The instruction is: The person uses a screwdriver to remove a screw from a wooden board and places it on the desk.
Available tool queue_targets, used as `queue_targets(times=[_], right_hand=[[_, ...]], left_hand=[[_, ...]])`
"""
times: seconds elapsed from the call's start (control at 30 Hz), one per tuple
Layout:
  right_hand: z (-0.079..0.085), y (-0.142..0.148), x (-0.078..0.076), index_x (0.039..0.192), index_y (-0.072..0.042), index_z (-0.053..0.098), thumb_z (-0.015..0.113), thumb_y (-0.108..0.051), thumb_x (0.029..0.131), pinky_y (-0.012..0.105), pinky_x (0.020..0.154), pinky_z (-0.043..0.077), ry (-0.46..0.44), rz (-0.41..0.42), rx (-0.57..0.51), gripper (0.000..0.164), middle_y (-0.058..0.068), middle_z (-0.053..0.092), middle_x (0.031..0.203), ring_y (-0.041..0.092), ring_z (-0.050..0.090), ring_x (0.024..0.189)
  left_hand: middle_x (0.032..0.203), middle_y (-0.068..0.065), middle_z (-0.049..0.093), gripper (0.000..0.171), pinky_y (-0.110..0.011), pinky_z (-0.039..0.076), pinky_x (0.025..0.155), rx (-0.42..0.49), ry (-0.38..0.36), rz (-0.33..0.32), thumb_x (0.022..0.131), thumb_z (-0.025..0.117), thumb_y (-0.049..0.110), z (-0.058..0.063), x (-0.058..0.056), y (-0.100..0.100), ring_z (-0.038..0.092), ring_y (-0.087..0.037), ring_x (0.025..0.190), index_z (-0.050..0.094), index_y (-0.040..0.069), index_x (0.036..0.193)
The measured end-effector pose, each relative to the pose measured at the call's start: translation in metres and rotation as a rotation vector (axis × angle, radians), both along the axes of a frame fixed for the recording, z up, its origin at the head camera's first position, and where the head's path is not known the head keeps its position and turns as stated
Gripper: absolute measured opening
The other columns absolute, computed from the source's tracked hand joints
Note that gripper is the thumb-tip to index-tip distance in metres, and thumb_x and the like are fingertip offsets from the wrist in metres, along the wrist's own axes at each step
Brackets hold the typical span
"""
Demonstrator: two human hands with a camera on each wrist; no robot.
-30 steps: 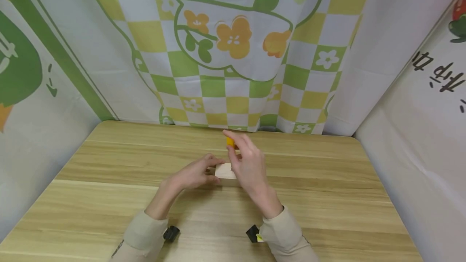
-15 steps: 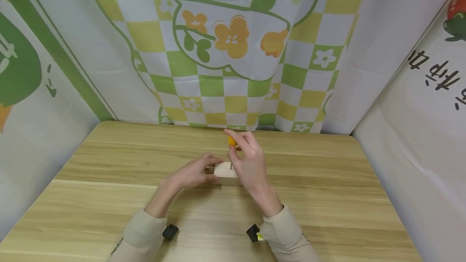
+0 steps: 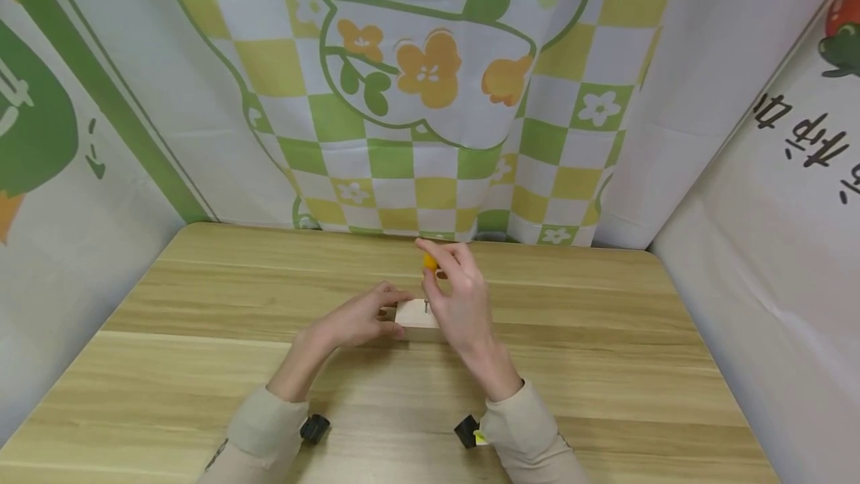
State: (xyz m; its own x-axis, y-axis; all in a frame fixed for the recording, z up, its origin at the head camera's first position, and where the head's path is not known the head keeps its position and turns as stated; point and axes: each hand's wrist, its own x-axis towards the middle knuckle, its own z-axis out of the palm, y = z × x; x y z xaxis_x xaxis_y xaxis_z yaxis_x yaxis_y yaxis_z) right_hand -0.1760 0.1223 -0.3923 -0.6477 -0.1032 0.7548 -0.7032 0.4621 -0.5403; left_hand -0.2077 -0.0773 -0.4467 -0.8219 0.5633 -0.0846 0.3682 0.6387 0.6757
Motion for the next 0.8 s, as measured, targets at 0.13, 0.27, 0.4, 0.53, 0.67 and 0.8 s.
queue_targets(times=[0.13,0.27,0.4,0.53,0.67,0.8], right_hand=[[0.000,0.001,0.002,0.125,-0.004,0.067,0.065,0.018,0.082,0.030,0.072,0.060,-0.014,0.012,-0.039,0.048,0.014,0.062,0.101,0.024,0.066,0.086],[0.000,0.002,0.003,0.126,-0.005,0.066,0.064,0.018,0.083,0.032,0.072,0.060,-0.026,0.013,-0.054,0.048,0.013,0.062,0.101,0.024,0.067,0.086],[-0.001,0.005,0.004,0.125,-0.004,0.066,0.065,0.018,0.082,0.032,0.073,0.061,-0.020,0.019,-0.057,0.048,0.015,0.063,0.102,0.026,0.067,0.086],[-0.002,0.008,0.004,0.124,-0.003,0.066,0.066,0.019,0.081,0.032,0.073,0.061,-0.005,0.022,-0.058,0.047,0.017,0.063,0.103,0.027,0.067,0.087],[-0.003,0.011,0.004,0.124,-0.003,0.065,0.066,0.019,0.081,0.033,0.073,0.061,-0.007,0.027,-0.054,0.048,0.018,0.063,0.103,0.026,0.067,0.088],[-0.004,0.014,0.005,0.124,-0.003,0.065,0.066,0.018,0.081,0.032,0.074,0.060,-0.014,0.021,-0.054,0.047,0.016,0.063,0.105,0.024,0.066,0.091]], left_hand=[[0.132,-0.009,0.055,0.061,-0.045,0.048,0.098,0.000,0.001,0.008,0.090,0.074,0.025,0.001,0.000,0.001,0.056,-0.024,0.113,0.051,0.013,0.145],[0.134,-0.010,0.055,0.060,-0.047,0.047,0.102,-0.006,0.011,0.005,0.089,0.075,0.026,0.001,-0.001,0.000,0.056,-0.026,0.119,0.053,0.013,0.144],[0.138,-0.010,0.054,0.061,-0.048,0.045,0.105,-0.023,0.021,-0.013,0.089,0.075,0.027,0.000,-0.001,0.000,0.055,-0.028,0.124,0.052,0.014,0.144],[0.141,-0.007,0.053,0.062,-0.047,0.043,0.108,-0.024,0.043,-0.033,0.089,0.075,0.033,-0.001,-0.003,-0.001,0.053,-0.027,0.128,0.053,0.015,0.144],[0.139,-0.003,0.055,0.057,-0.046,0.045,0.106,-0.004,0.066,-0.029,0.090,0.072,0.041,0.000,-0.005,0.000,0.054,-0.024,0.126,0.057,0.016,0.140],[0.138,-0.003,0.056,0.052,-0.047,0.045,0.106,0.020,0.096,-0.027,0.094,0.067,0.040,0.002,-0.008,0.004,0.054,-0.025,0.127,0.059,0.014,0.138]])
